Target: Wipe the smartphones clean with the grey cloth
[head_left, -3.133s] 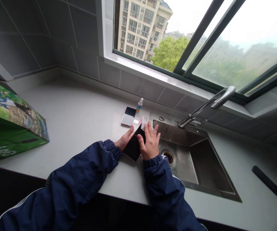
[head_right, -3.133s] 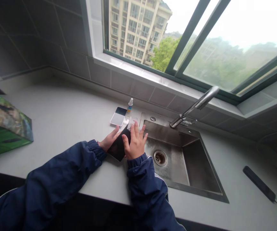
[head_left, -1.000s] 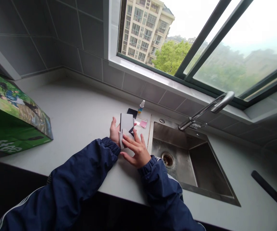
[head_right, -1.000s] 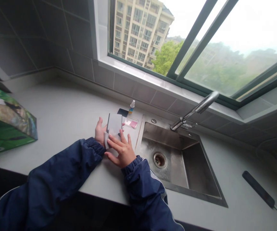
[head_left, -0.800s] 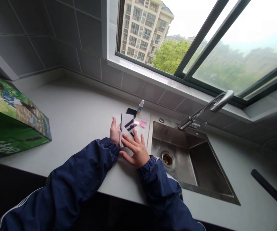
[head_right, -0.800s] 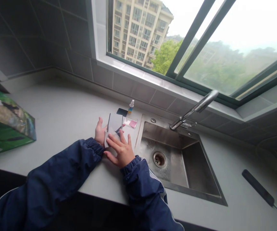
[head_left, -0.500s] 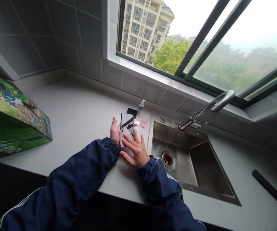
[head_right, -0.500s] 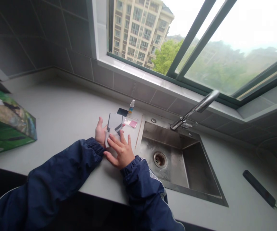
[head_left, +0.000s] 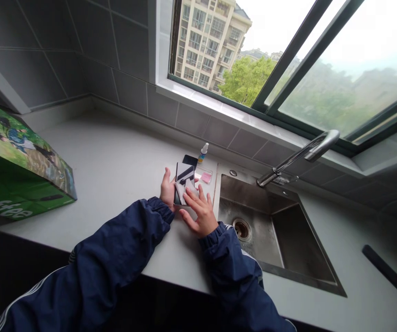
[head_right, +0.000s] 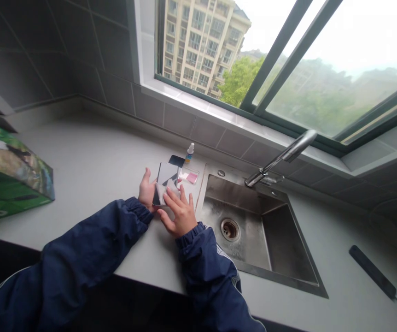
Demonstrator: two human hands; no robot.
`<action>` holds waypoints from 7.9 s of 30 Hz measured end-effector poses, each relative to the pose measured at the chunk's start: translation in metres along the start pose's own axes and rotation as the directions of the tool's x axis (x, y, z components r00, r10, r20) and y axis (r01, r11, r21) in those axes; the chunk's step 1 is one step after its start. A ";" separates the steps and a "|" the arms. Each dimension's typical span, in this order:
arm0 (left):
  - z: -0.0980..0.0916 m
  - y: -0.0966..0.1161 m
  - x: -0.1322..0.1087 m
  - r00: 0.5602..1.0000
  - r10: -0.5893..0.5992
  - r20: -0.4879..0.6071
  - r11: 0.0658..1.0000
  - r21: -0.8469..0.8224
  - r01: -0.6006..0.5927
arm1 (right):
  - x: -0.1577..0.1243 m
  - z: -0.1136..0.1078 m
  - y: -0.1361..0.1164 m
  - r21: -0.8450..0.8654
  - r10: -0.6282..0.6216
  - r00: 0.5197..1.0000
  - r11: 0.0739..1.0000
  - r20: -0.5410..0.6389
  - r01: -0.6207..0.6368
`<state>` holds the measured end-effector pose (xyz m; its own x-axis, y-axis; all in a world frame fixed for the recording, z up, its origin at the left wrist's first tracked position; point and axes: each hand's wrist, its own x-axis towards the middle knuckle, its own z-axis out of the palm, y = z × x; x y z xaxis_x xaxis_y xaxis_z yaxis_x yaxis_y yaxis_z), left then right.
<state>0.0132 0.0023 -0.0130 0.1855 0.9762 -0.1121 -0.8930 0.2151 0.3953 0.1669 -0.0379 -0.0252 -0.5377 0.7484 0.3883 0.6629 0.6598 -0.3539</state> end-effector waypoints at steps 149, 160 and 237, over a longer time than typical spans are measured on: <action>0.008 -0.009 -0.002 0.995 -0.099 0.021 0.994 -0.040 0.100 | 0.002 -0.007 -0.002 -0.183 0.098 0.982 0.975 -0.160 -0.127; 0.003 -0.023 -0.007 0.932 -0.354 0.073 0.935 0.027 0.353 | 0.002 -0.010 0.012 -0.145 0.223 0.931 0.951 -0.290 -0.273; 0.003 -0.009 -0.005 0.909 -0.393 0.140 0.908 0.215 0.360 | 0.010 -0.032 0.065 0.981 0.807 0.589 0.075 0.047 -0.180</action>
<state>0.0215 -0.0046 -0.0137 0.5772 0.8062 -0.1296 -0.6561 0.5524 0.5143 0.2211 0.0099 -0.0168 0.1939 0.9762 -0.0969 -0.3647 -0.0199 -0.9309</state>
